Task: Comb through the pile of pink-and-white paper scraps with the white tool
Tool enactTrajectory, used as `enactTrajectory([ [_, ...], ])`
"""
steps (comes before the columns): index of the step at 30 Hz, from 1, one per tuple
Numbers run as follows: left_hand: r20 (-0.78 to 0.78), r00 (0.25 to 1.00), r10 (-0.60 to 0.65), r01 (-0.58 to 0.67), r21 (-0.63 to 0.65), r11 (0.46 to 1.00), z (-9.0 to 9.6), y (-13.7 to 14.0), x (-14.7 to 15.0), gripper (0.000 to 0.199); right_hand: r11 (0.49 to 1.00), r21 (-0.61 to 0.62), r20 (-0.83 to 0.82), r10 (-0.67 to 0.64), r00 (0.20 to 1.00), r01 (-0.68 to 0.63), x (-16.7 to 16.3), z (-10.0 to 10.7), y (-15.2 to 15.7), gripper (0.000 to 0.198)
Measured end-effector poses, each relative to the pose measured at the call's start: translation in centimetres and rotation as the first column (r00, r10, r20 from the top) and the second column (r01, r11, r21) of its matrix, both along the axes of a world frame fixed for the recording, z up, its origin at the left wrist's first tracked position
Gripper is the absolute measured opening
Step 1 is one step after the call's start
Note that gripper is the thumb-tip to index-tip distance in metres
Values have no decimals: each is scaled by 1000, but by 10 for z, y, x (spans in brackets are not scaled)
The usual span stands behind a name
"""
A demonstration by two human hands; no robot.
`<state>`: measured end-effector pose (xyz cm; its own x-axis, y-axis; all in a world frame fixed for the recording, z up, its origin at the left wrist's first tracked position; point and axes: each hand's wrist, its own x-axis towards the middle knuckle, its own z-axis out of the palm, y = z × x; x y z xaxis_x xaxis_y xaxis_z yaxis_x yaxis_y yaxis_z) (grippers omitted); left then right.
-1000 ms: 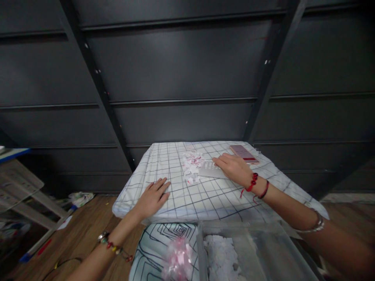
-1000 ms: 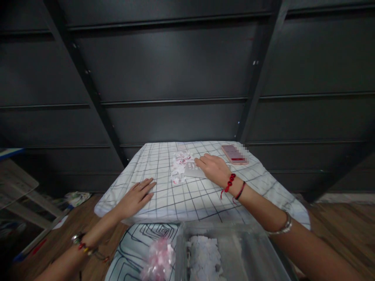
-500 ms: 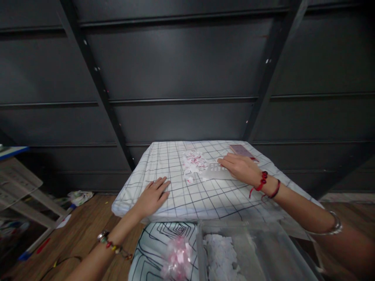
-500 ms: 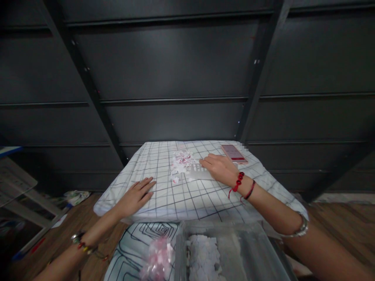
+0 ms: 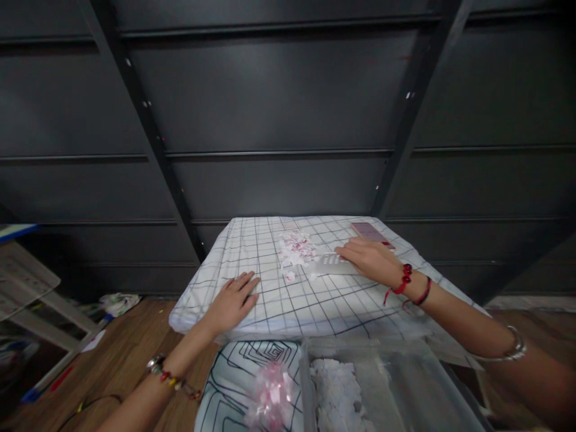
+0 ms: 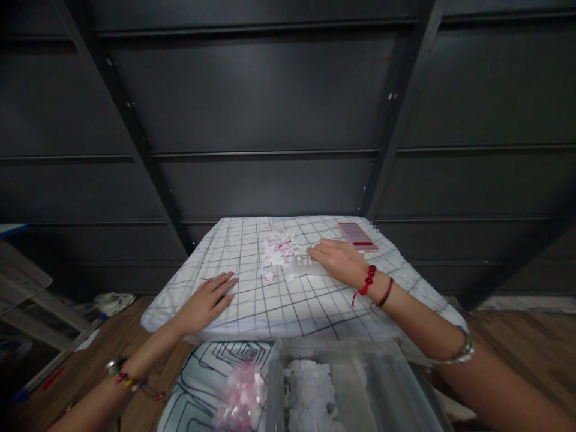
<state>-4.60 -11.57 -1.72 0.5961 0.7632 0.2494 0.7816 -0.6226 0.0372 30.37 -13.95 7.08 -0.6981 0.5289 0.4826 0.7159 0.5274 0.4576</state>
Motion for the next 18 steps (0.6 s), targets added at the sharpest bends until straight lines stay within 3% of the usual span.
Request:
enactTrajectory([
  [4, -7, 1000, 10, -10, -7, 1000, 0, 0, 1, 42, 999, -17, -24, 36, 999, -37, -2, 0, -16, 23],
  [9, -25, 1000, 11, -11, 3, 1000, 1, 0, 1, 43, 997, 50, -49, 61, 997, -59, -16, 3, -31, 25],
  [18, -32, 999, 17, -17, 10, 1000, 0, 1, 1, 43, 994, 110, -49, 4, 999, 1, -13, 9, -35, 22],
])
